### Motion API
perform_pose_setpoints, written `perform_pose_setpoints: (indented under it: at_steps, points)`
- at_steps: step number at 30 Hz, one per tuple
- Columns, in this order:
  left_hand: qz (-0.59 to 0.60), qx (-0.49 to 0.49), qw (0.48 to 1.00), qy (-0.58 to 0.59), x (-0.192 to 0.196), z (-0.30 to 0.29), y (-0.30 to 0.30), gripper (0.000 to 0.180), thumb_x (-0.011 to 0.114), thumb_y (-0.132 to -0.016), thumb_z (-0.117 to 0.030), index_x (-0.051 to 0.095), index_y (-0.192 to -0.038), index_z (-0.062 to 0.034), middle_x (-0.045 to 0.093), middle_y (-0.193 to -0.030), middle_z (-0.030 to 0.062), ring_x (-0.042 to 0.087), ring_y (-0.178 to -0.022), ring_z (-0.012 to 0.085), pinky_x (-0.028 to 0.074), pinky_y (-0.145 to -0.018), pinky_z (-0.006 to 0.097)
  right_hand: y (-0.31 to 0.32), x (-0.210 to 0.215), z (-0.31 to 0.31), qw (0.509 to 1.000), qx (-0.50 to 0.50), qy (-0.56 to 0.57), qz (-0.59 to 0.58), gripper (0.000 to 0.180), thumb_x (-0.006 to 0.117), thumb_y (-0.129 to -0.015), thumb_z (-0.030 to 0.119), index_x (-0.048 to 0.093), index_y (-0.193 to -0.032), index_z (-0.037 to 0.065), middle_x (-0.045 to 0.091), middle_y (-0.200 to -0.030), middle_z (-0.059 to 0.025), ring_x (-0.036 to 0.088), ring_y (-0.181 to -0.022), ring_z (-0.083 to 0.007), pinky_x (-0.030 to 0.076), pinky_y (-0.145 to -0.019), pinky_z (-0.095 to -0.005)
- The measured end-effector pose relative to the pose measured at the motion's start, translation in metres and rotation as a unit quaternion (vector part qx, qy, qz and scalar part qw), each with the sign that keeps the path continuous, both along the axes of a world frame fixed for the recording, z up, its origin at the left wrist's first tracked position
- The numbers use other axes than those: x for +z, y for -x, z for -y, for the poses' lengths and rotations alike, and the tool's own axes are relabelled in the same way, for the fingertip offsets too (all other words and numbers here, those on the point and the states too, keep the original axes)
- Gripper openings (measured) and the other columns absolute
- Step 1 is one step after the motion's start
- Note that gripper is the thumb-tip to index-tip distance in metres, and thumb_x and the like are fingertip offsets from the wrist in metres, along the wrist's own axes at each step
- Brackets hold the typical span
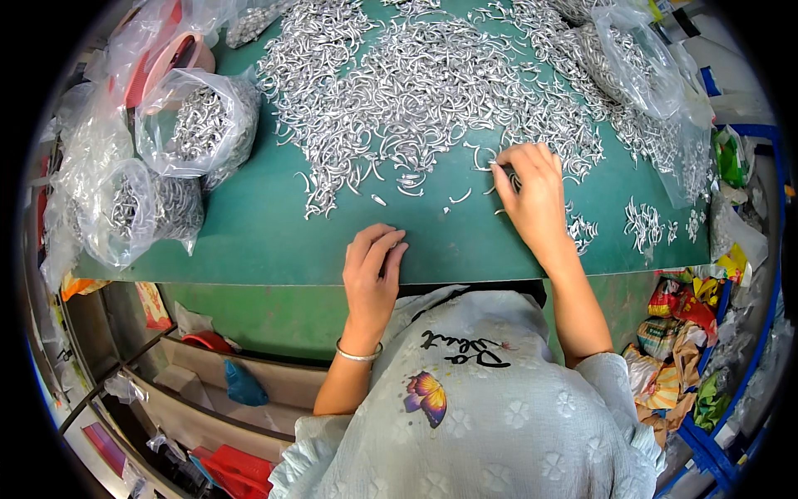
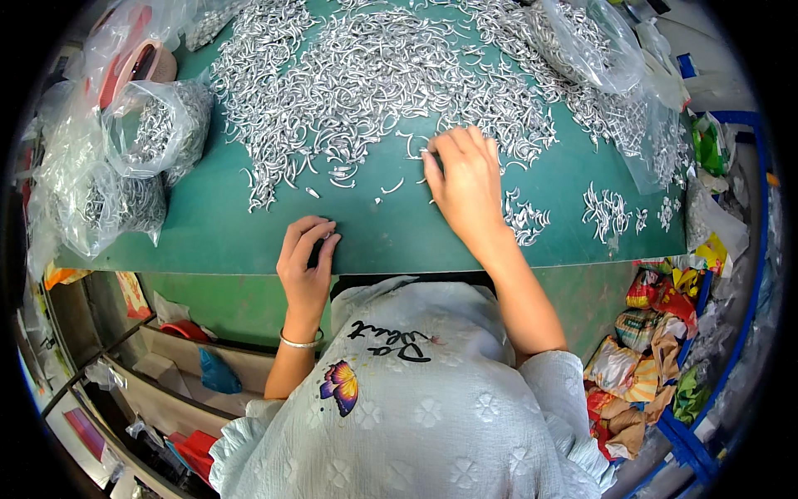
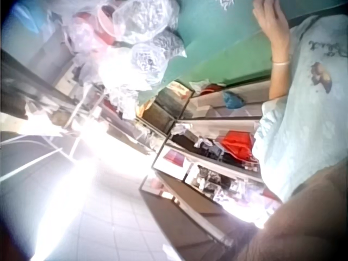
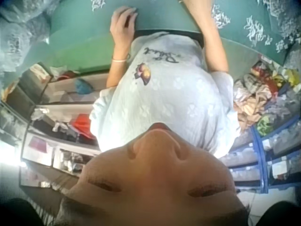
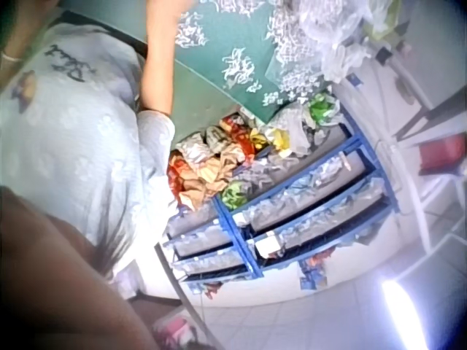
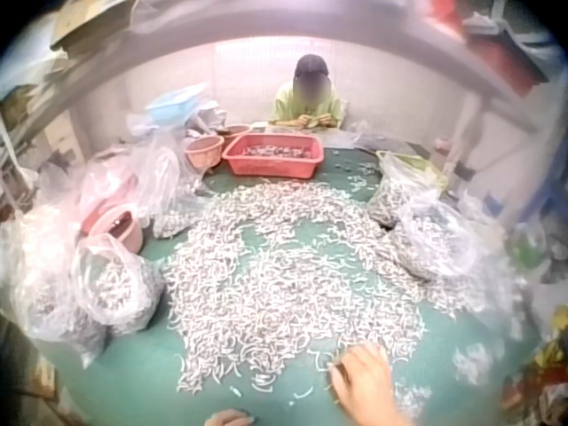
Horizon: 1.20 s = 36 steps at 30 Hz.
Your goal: The person sorts small silver metal hook-shaped parts by hand on a green table, moving them from a large pile into smaller groups and placing some into clear plastic bags.
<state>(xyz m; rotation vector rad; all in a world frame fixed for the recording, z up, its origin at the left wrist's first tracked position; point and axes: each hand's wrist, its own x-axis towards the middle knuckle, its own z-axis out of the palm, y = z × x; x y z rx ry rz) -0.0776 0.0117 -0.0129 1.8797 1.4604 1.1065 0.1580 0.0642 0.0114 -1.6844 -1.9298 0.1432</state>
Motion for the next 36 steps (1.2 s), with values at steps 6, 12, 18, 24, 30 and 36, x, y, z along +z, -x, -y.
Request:
perform_pose_setpoints:
  at_steps: [6,12,18,24,30,36]
  points:
    - [-0.009,-0.008,1.0,-0.019,0.0,0.0,0.0,0.025,0.074,-0.073,0.008,0.067,-0.096,-0.0007,0.065,-0.098,0.0112,0.063,-0.087,0.026,0.051,-0.078,0.033,-0.02,0.005,0.0,0.98,-0.079,0.082,-0.163,0.007,0.064,-0.086,0.006,0.066,-0.089,0.0,0.065,-0.078,-0.0072,0.056,-0.069,-0.0171,0.045,-0.065,-0.0303]
    - [0.008,-0.018,1.0,0.002,0.005,0.0,0.003,0.027,0.073,-0.073,0.009,0.067,-0.098,-0.0002,0.065,-0.1,0.0123,0.063,-0.088,0.0264,0.051,-0.079,0.032,-0.014,0.0,0.004,0.855,-0.015,0.239,-0.46,0.014,0.064,-0.093,0.013,0.069,-0.094,0.0,0.065,-0.077,0.0028,0.048,-0.065,-0.0006,0.039,-0.059,-0.0186]
    - [0.042,-0.032,0.998,0.026,0.003,0.0,0.006,0.027,0.07,-0.075,0.01,0.066,-0.1,0.0001,0.064,-0.101,0.0123,0.064,-0.087,0.0256,0.051,-0.078,0.031,0.008,0.015,0.014,0.86,-0.003,0.308,-0.407,0.01,0.068,-0.088,0.01,0.069,-0.085,0.001,0.066,-0.074,0.0003,0.053,-0.062,-0.006,0.041,-0.059,-0.0243]
    - [0.032,-0.056,0.997,0.031,0.001,-0.001,0.002,0.031,0.073,-0.076,0.001,0.065,-0.107,-0.0022,0.061,-0.108,0.012,0.058,-0.092,0.0294,0.048,-0.079,0.037,0.064,0.009,0.032,0.98,0.181,0.071,-0.035,0.007,0.07,-0.08,0.008,0.064,-0.079,0.004,0.057,-0.074,-0.0086,0.055,-0.078,-0.0285,0.042,-0.074,-0.0374]
    - [-0.067,-0.061,0.996,0.008,0.012,0.002,-0.013,0.034,0.076,-0.072,-0.001,0.065,-0.105,-0.0039,0.056,-0.101,0.009,0.051,-0.082,0.026,0.044,-0.074,0.036,0.017,0.02,-0.004,1.0,0.012,-0.023,-0.007,0.01,0.067,-0.081,0.008,0.064,-0.088,0.002,0.06,-0.083,-0.0122,0.055,-0.081,-0.0319,0.043,-0.075,-0.0423]
    - [-0.033,-0.061,0.998,0.0,0.006,0.003,-0.012,0.022,0.071,-0.077,0.002,0.065,-0.097,0.0002,0.057,-0.101,0.0107,0.053,-0.087,0.0285,0.045,-0.074,0.037,0.005,0.001,-0.016,0.996,-0.034,0.007,0.085,0.008,0.068,-0.08,0.008,0.064,-0.086,0.004,0.059,-0.087,-0.0097,0.053,-0.087,-0.0281,0.039,-0.078,-0.0407]
